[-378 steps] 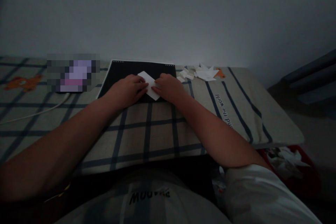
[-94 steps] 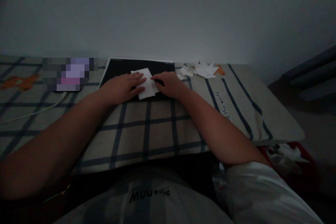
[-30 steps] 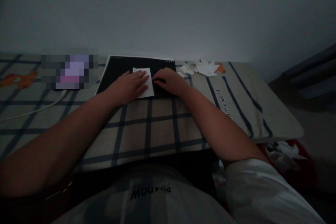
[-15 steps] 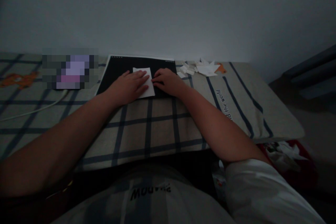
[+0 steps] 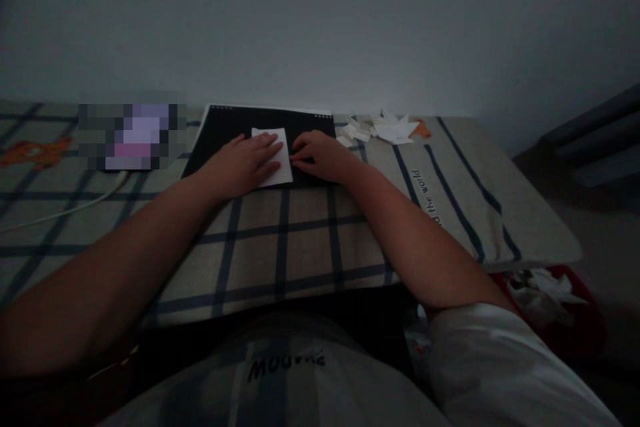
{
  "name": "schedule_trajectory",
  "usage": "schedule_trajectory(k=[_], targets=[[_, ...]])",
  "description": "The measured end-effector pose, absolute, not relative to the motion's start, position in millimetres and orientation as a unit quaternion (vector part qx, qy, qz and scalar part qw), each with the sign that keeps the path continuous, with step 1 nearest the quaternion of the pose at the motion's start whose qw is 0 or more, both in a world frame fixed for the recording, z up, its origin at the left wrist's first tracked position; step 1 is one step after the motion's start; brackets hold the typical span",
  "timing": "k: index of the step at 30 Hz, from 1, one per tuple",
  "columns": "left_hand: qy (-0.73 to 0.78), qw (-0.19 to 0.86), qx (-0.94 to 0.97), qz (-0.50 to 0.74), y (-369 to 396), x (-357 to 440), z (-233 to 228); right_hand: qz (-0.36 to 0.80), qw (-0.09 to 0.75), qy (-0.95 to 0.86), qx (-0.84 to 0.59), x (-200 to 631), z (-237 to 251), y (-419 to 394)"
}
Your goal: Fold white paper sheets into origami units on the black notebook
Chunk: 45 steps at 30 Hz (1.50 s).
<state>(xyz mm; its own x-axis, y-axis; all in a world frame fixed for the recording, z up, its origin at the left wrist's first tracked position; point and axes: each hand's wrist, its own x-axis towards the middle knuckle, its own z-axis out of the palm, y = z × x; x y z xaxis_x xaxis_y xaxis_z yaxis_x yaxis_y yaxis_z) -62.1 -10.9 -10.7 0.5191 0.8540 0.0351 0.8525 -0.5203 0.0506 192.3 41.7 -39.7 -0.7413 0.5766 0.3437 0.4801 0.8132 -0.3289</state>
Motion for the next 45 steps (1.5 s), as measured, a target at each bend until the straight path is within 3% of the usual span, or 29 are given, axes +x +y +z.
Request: schedule_trajectory(k=[45], targets=[[0.501,0.047,0.864,0.017,-12,-65,-12,0.118,0.226,-0.920,-0.296,185,-38,32]])
